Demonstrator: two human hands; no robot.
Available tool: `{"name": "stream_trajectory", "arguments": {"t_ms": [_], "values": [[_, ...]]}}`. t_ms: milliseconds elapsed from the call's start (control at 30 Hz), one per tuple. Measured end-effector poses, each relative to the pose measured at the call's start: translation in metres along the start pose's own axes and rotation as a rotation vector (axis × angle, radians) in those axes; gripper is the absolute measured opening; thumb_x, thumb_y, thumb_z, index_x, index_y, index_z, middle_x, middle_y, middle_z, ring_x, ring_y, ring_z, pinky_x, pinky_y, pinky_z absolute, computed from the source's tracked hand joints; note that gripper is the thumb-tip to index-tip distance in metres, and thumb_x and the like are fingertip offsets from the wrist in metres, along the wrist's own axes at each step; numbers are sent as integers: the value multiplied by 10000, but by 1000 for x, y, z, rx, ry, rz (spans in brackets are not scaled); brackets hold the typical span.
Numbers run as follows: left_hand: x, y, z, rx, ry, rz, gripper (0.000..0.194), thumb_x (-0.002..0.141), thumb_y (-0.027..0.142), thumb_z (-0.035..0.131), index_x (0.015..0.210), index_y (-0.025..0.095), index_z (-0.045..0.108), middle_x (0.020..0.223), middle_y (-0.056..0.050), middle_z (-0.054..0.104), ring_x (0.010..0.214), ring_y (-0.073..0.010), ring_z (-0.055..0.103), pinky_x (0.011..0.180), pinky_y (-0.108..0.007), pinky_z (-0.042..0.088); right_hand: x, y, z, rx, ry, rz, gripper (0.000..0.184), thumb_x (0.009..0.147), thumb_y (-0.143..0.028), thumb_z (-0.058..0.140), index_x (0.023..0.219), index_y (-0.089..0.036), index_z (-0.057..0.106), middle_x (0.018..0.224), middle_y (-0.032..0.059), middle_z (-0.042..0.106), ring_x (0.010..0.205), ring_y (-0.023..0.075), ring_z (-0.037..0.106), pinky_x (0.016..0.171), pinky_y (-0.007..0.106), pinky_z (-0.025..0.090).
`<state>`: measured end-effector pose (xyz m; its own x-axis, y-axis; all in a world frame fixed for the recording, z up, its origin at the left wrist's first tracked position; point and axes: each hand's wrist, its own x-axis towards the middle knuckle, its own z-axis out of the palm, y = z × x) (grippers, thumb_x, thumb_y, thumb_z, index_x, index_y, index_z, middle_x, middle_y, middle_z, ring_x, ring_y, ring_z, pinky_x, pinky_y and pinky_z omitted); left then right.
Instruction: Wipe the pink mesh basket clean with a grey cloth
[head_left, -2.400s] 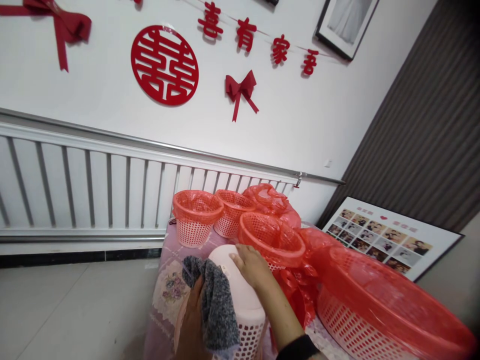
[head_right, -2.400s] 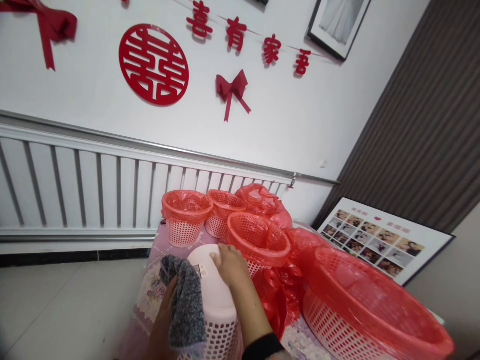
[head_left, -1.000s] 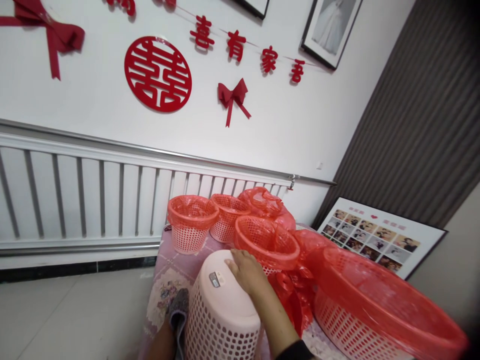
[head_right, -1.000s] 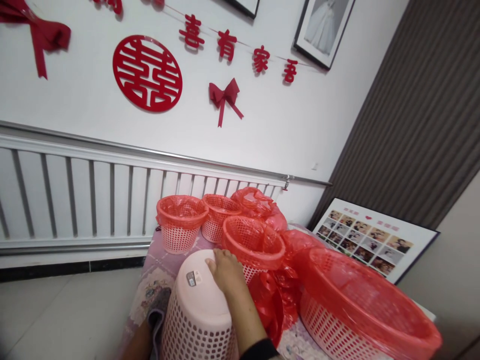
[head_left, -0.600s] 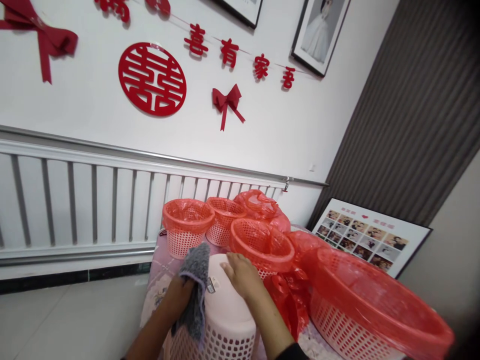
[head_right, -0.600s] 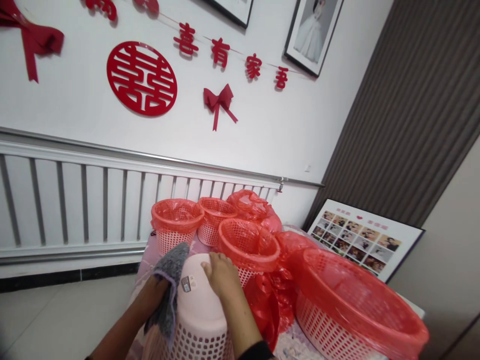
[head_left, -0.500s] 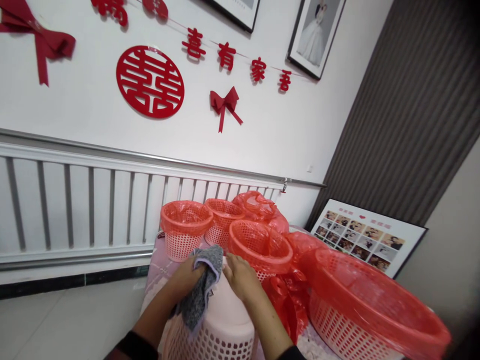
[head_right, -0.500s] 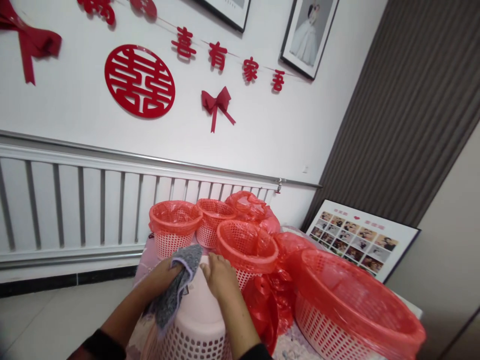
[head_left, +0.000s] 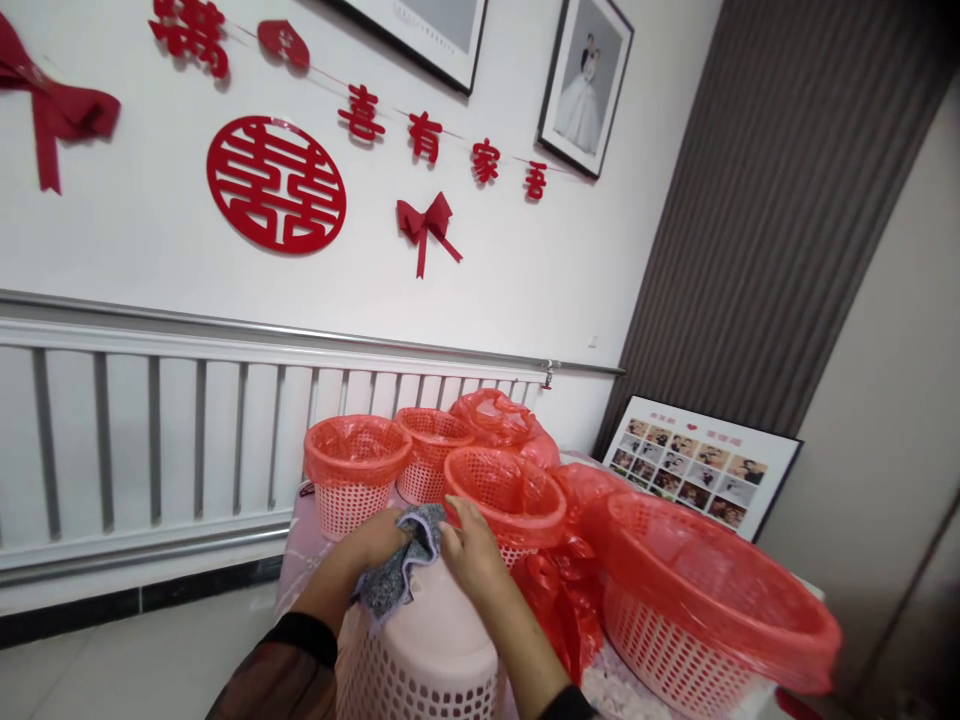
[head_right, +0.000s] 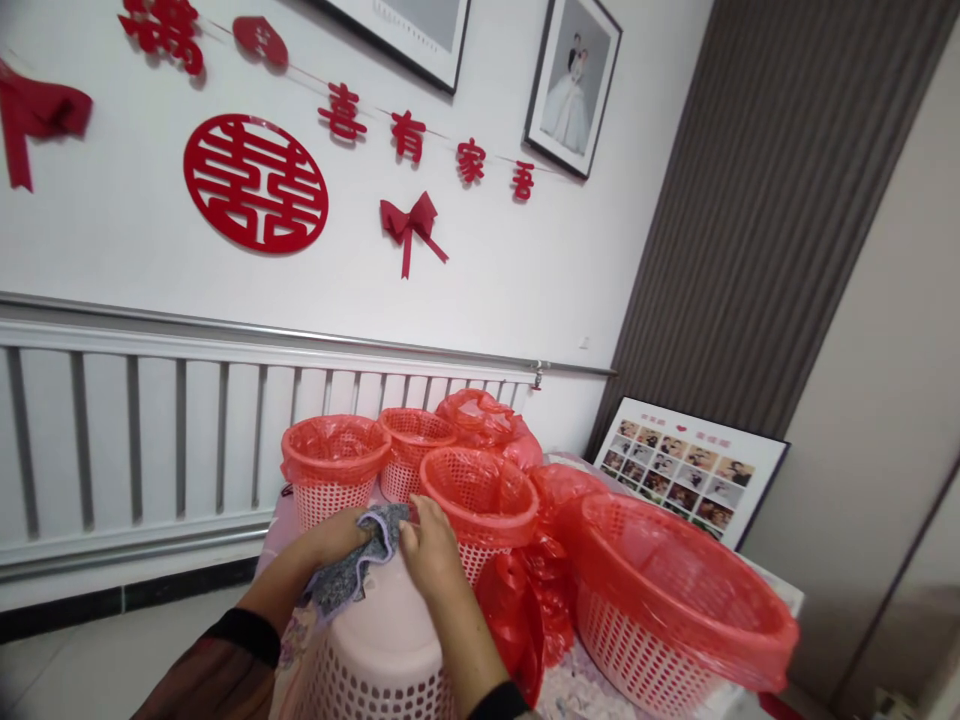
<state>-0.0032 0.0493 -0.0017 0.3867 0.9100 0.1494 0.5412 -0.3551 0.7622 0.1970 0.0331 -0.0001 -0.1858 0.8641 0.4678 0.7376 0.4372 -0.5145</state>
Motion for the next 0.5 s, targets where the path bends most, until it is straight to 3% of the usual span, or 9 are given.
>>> {"name": "stream_trajectory", "arguments": {"t_ms": [100,233,367,500], "values": [[0,0,0,23,6,11,396,832,318,464,1036,153,761,1147,-95,794,1046,-274,699,980,-385,499,-10,-2,-9,24,141,56,535,913,-301,464,1361,-47,611,1492,217,544,1421,309,481,1224,468,336],[-2,4,0,8,10,13,421,865,383,450,1039,163,765,1158,-91,793,1080,-284,704,989,-386,502,-52,-5,-13,106,262,219,660,905,-424,441,1441,-50,535,1582,218,432,1498,344,376,1241,535,301],[-5,6,0,-34,8,15,419,851,411,472,1030,177,769,1145,-70,798,1110,-290,697,1030,-386,491,-86,-9,-2,204,255,365,811,880,-475,438,1535,-1,379,1632,225,343,1544,350,278,1265,557,235],[-16,2,-1,-64,36,-1,451,835,383,468,1111,159,745,1204,-88,778,1161,-293,678,1089,-394,456,-82,-16,0,207,145,402,789,911,-404,415,1567,19,300,1662,221,279,1560,326,245,1278,519,201]]}}
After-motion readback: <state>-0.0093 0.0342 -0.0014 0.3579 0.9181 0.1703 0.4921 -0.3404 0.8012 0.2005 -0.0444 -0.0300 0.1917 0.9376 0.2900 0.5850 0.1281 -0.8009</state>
